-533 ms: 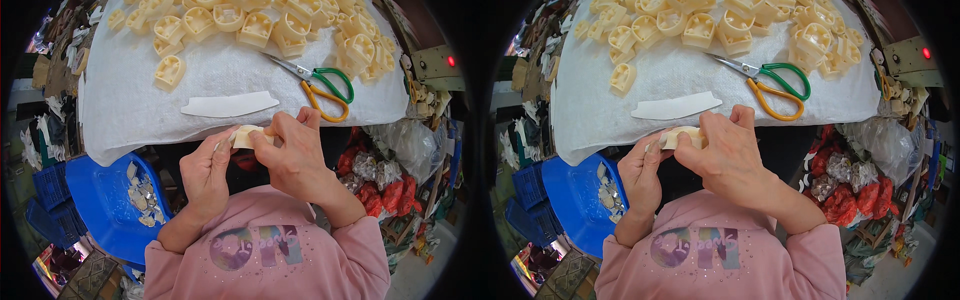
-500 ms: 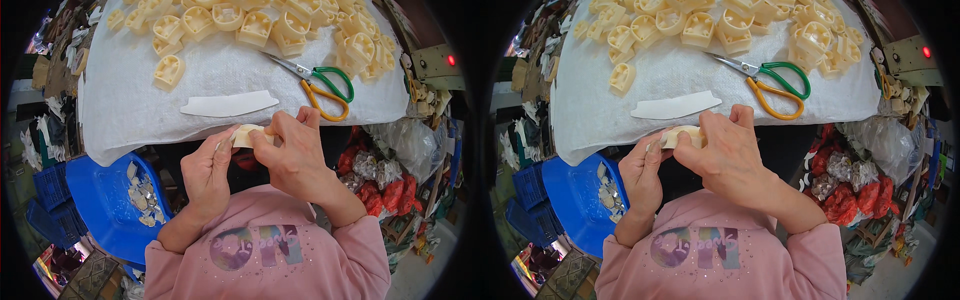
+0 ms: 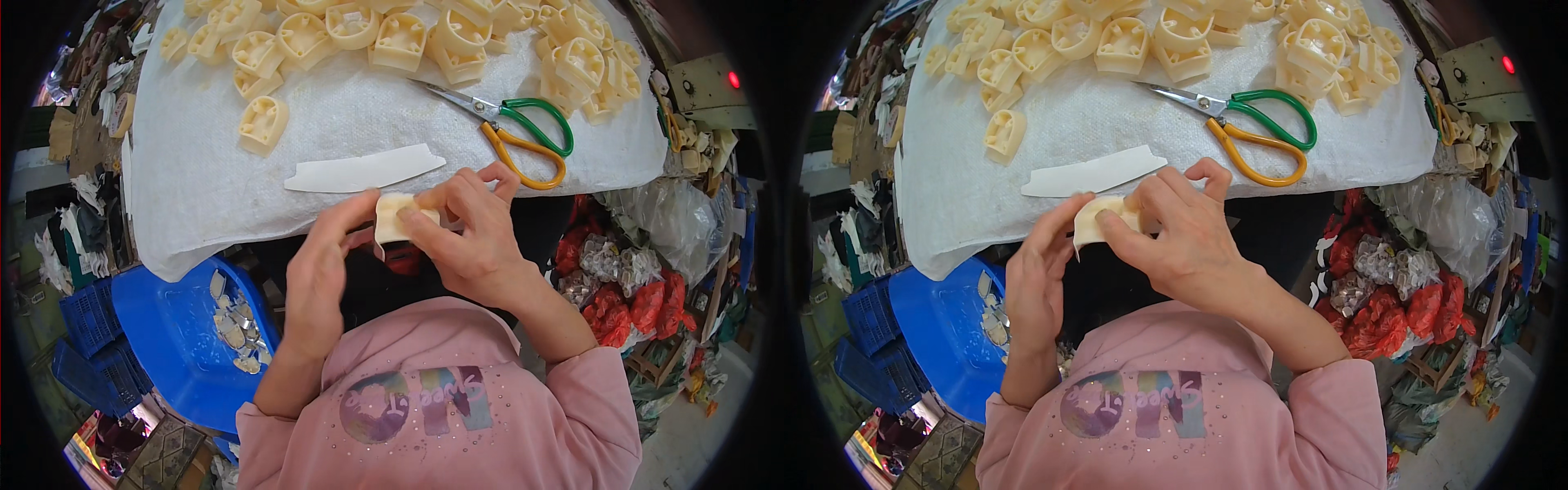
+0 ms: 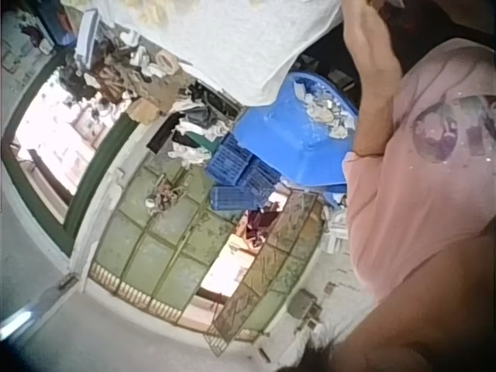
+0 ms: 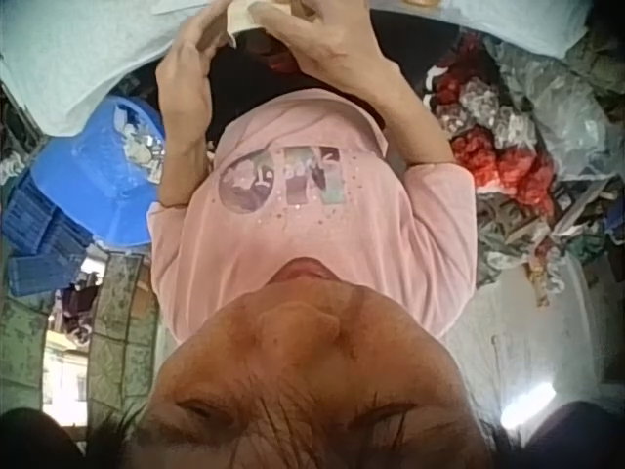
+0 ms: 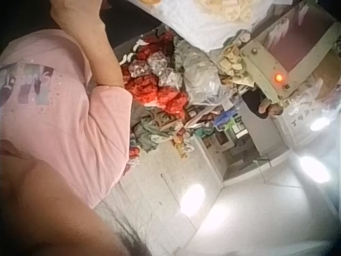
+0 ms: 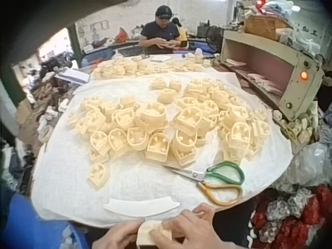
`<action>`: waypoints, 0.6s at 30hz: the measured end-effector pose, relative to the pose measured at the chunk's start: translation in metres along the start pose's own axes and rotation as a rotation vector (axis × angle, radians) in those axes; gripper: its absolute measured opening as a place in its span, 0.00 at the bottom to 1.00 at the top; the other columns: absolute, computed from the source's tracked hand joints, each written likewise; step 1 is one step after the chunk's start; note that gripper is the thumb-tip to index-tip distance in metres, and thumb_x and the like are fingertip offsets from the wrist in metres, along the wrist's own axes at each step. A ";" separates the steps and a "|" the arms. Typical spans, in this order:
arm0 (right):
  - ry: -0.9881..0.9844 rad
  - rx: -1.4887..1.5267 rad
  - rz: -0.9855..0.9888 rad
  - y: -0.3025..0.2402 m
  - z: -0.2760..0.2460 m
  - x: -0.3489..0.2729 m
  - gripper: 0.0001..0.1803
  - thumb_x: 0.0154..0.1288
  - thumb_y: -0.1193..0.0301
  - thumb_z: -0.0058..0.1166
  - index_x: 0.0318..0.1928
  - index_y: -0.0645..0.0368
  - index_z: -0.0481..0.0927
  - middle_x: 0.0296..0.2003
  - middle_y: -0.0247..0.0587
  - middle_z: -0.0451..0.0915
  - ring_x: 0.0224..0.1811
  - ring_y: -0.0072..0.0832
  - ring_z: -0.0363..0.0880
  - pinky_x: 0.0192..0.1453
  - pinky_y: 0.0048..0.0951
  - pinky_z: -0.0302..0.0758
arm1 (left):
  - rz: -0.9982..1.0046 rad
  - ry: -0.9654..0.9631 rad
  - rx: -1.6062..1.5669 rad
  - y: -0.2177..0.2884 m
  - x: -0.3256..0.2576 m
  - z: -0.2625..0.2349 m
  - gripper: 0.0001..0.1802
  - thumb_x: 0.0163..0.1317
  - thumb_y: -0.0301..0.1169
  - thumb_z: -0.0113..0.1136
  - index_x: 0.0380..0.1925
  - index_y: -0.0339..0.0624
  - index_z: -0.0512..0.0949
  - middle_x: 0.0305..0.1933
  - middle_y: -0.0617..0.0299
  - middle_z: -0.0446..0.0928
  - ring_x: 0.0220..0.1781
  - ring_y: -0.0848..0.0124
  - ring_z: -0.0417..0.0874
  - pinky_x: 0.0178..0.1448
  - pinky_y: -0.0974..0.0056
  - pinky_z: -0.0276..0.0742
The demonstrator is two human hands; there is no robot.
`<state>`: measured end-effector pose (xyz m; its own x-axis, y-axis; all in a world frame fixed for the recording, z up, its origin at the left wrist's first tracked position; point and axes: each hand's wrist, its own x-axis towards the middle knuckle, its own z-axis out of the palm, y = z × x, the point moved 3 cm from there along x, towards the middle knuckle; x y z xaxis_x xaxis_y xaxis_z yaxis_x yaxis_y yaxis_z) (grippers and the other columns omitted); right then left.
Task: Trimming and assembling small plastic shoe components using scissors and adhesive tape.
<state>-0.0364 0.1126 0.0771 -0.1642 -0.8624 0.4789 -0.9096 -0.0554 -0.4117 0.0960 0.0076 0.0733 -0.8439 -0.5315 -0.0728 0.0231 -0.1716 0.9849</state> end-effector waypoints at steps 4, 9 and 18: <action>0.043 0.106 -0.031 -0.003 -0.004 0.004 0.20 0.39 0.75 0.60 0.39 0.47 0.77 0.30 0.32 0.68 0.34 0.30 0.67 0.42 0.42 0.53 | -0.282 -0.320 -0.383 -0.030 0.002 -0.001 0.35 0.69 0.51 0.42 0.66 0.37 0.56 0.55 0.57 0.69 0.52 0.71 0.72 0.54 0.67 0.66; -0.004 0.214 -0.038 -0.004 -0.008 0.003 0.20 0.36 0.76 0.62 0.36 0.49 0.77 0.29 0.32 0.67 0.34 0.30 0.66 0.42 0.41 0.52 | -0.421 -0.307 -0.648 -0.031 0.006 0.010 0.30 0.64 0.48 0.49 0.59 0.40 0.61 0.49 0.60 0.70 0.47 0.73 0.71 0.49 0.67 0.67; -0.108 0.183 -0.065 -0.006 -0.007 0.006 0.18 0.35 0.77 0.60 0.33 0.50 0.75 0.27 0.33 0.63 0.32 0.31 0.64 0.40 0.39 0.51 | -0.417 -0.263 -0.530 -0.037 0.009 0.015 0.27 0.58 0.45 0.52 0.52 0.40 0.64 0.44 0.61 0.70 0.42 0.75 0.71 0.47 0.67 0.67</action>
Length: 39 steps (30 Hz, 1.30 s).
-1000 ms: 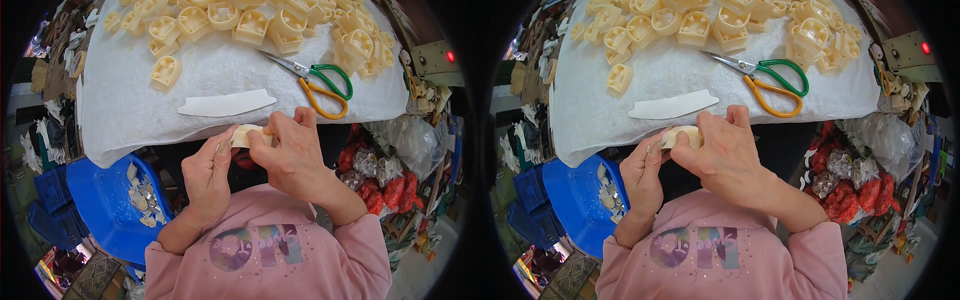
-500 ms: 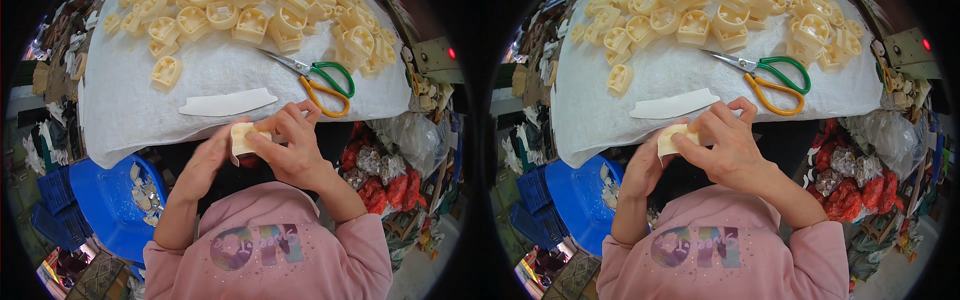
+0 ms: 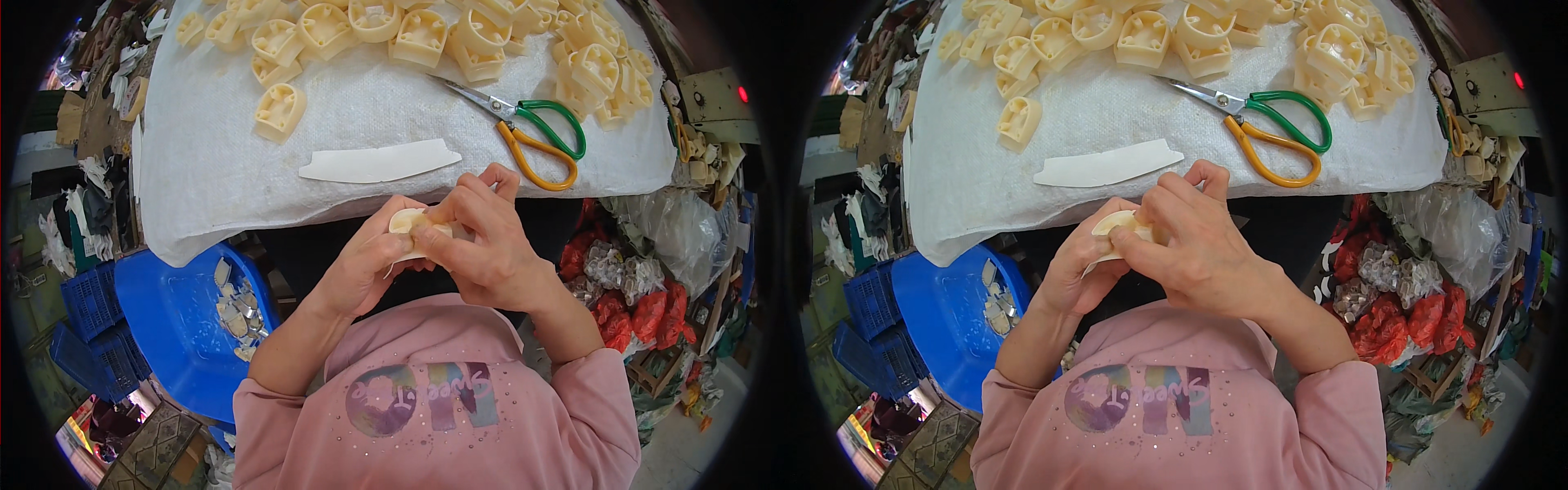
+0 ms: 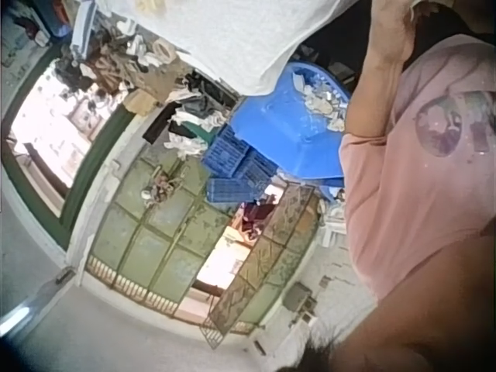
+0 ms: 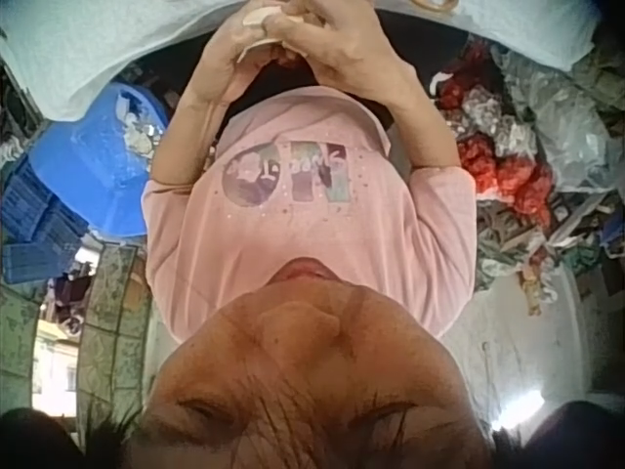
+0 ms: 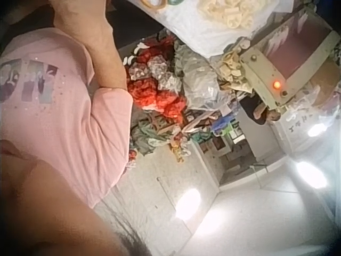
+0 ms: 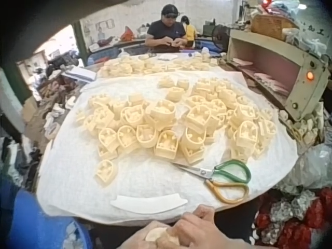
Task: Trimming and assembling small plastic shoe components using scissors and adhesive tape.
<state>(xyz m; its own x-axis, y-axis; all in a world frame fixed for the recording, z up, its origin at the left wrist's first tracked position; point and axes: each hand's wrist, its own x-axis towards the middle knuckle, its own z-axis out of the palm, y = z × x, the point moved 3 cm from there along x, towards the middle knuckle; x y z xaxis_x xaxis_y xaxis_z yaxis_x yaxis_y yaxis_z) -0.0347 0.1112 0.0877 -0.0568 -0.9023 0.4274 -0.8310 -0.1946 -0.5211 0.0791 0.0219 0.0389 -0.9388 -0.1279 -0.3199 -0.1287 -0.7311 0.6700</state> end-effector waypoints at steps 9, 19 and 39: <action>0.096 -0.011 -0.010 0.009 -0.003 -0.005 0.18 0.40 0.75 0.61 0.37 0.49 0.79 0.29 0.31 0.68 0.33 0.30 0.66 0.43 0.40 0.53 | 0.316 0.121 0.250 0.011 0.000 -0.003 0.31 0.63 0.49 0.53 0.56 0.36 0.62 0.46 0.58 0.70 0.46 0.72 0.72 0.51 0.68 0.68; 0.079 0.048 0.062 0.008 -0.005 -0.007 0.18 0.43 0.74 0.63 0.39 0.50 0.80 0.29 0.29 0.70 0.34 0.28 0.67 0.45 0.40 0.52 | 0.805 0.405 0.676 0.005 -0.026 0.000 0.13 0.57 0.33 0.66 0.35 0.33 0.80 0.38 0.57 0.74 0.37 0.72 0.72 0.37 0.70 0.67; -0.074 -0.058 0.100 0.004 0.002 -0.015 0.21 0.39 0.78 0.60 0.40 0.54 0.76 0.25 0.33 0.64 0.34 0.31 0.66 0.44 0.43 0.54 | 0.514 0.544 0.511 0.009 -0.026 0.016 0.04 0.60 0.22 0.59 0.33 0.31 0.78 0.27 0.65 0.69 0.29 0.78 0.67 0.32 0.74 0.62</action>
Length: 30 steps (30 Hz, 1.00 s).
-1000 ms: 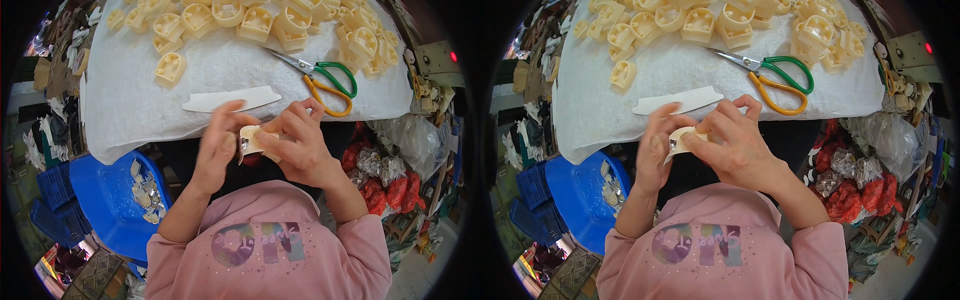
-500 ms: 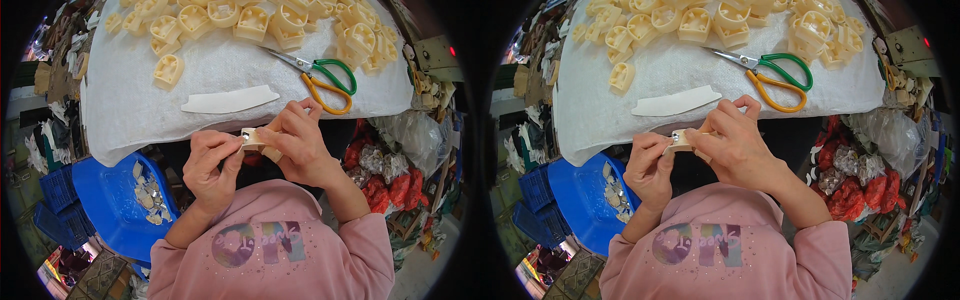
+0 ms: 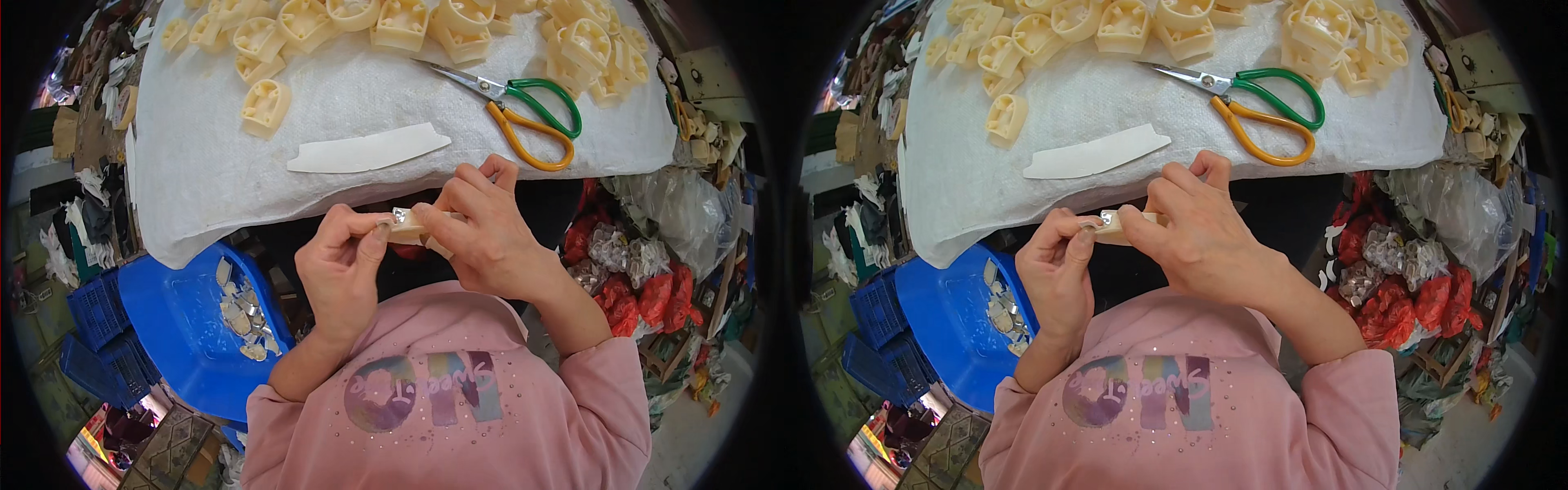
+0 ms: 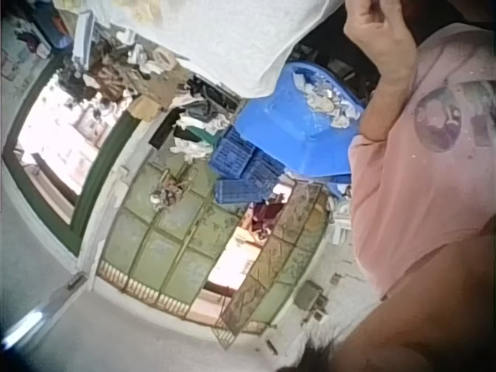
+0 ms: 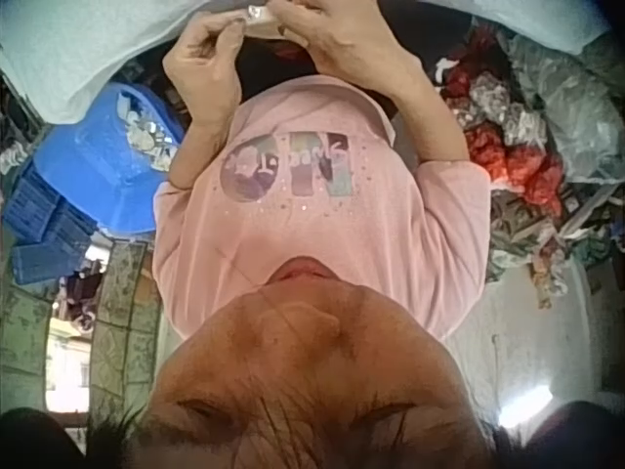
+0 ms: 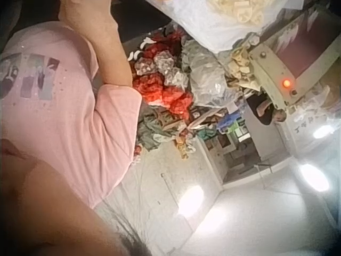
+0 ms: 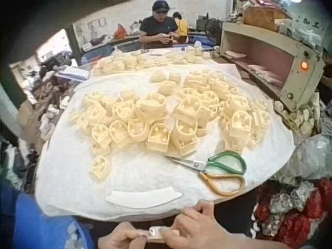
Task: Trimming and assembling small plastic shoe components using scissors and adhesive tape.
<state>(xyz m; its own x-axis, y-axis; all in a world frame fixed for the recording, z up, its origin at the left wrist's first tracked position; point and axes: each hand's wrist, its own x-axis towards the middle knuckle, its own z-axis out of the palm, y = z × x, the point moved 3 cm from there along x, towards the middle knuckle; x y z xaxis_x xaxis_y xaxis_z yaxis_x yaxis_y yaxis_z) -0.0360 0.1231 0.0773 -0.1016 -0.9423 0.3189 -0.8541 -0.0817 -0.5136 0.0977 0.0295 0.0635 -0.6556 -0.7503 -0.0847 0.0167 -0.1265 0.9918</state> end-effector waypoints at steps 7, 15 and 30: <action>0.015 0.079 0.054 0.007 0.005 -0.005 0.17 0.41 0.78 0.61 0.36 0.54 0.77 0.24 0.32 0.65 0.33 0.29 0.66 0.43 0.40 0.53 | 0.474 -0.081 0.628 0.004 0.000 0.001 0.06 0.58 0.24 0.61 0.34 0.32 0.79 0.28 0.64 0.69 0.30 0.76 0.68 0.34 0.72 0.63; 0.078 0.244 0.076 0.014 0.002 -0.010 0.18 0.43 0.78 0.58 0.40 0.54 0.78 0.26 0.33 0.67 0.33 0.30 0.67 0.44 0.38 0.53 | 0.173 -0.180 -0.002 -0.020 0.010 -0.004 0.10 0.56 0.25 0.65 0.38 0.36 0.80 0.32 0.63 0.72 0.34 0.76 0.70 0.38 0.73 0.67; -0.123 0.297 0.014 0.009 0.000 -0.005 0.21 0.37 0.81 0.53 0.38 0.55 0.77 0.26 0.34 0.67 0.35 0.33 0.68 0.45 0.38 0.54 | 0.500 -0.140 0.449 -0.002 0.017 0.012 0.14 0.61 0.33 0.61 0.21 0.35 0.73 0.17 0.64 0.65 0.22 0.77 0.62 0.24 0.71 0.56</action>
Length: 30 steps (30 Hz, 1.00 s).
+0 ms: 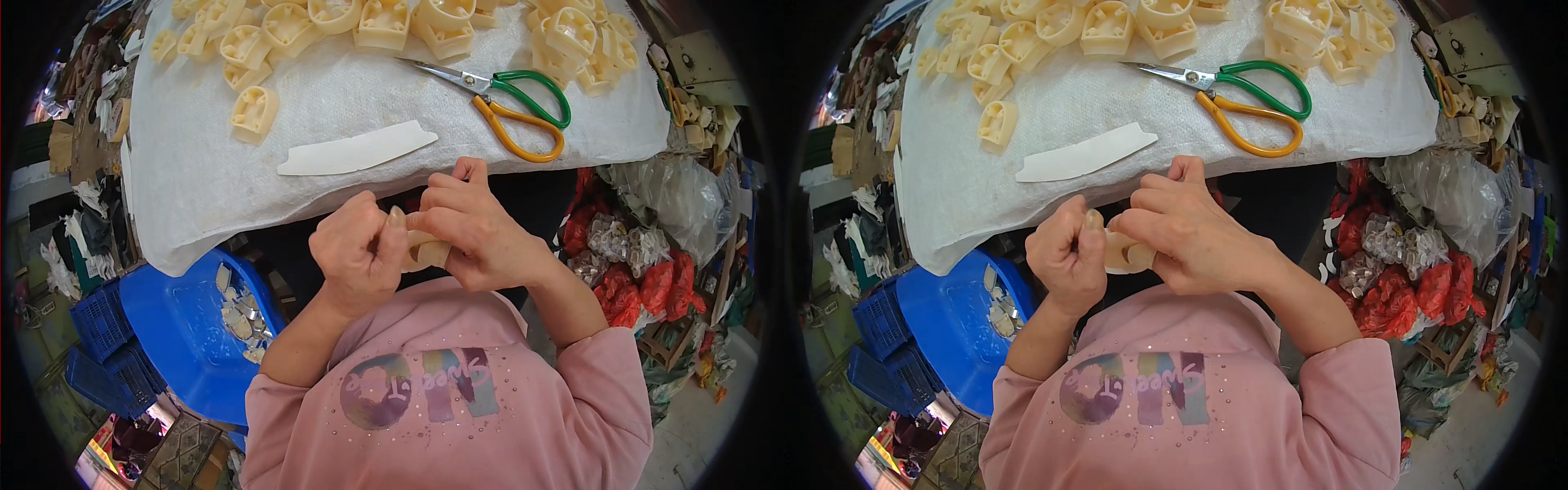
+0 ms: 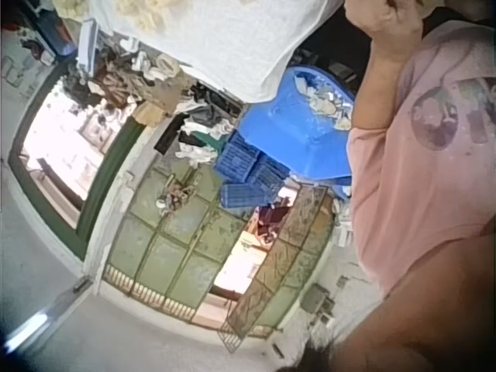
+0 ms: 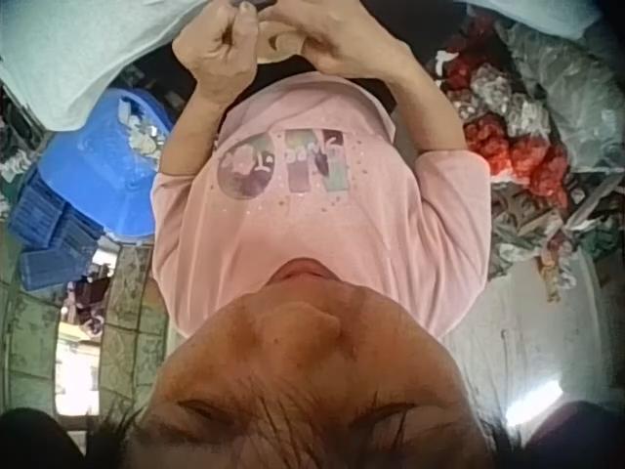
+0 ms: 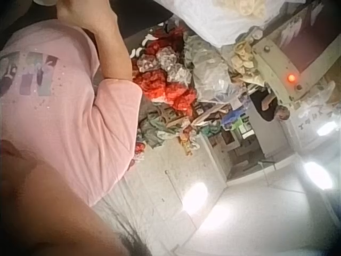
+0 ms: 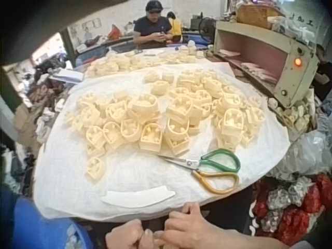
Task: Trimming and assembling small plastic shoe components using scissors and adhesive tape.
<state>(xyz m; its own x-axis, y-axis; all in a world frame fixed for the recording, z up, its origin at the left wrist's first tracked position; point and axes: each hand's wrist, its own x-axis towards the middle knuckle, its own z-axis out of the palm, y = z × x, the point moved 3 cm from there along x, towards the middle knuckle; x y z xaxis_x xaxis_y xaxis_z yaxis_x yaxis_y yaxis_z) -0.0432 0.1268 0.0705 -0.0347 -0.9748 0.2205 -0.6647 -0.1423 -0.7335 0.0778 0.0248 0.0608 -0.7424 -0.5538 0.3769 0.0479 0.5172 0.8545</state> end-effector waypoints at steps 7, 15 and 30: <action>0.144 0.198 0.028 0.012 -0.012 0.000 0.19 0.43 0.78 0.54 0.41 0.52 0.78 0.27 0.32 0.69 0.35 0.31 0.67 0.47 0.35 0.54 | -0.363 0.158 -0.734 -0.007 -0.004 -0.003 0.23 0.54 0.44 0.67 0.35 0.31 0.79 0.27 0.66 0.67 0.31 0.75 0.66 0.37 0.70 0.63; 0.136 0.341 0.062 0.015 -0.010 0.001 0.19 0.44 0.77 0.53 0.42 0.53 0.78 0.28 0.33 0.71 0.35 0.30 0.67 0.48 0.31 0.55 | -0.152 -0.017 -0.500 -0.007 -0.007 -0.005 0.20 0.55 0.35 0.68 0.44 0.35 0.79 0.30 0.67 0.69 0.28 0.79 0.65 0.30 0.75 0.61; 0.219 -0.215 -0.174 -0.007 -0.015 0.006 0.19 0.43 0.75 0.62 0.40 0.47 0.77 0.33 0.30 0.71 0.40 0.31 0.67 0.50 0.43 0.53 | 0.309 0.074 0.012 0.006 0.003 -0.004 0.12 0.50 0.28 0.70 0.30 0.39 0.77 0.27 0.64 0.67 0.30 0.71 0.68 0.33 0.67 0.64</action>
<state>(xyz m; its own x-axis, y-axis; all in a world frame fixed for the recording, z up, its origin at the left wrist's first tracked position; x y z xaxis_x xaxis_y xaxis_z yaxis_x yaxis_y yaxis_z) -0.0506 0.1242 0.0865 -0.0508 -0.8758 0.4799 -0.8156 -0.2410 -0.5260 0.0790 0.0237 0.0685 -0.6433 -0.4152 0.6433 0.2550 0.6760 0.6913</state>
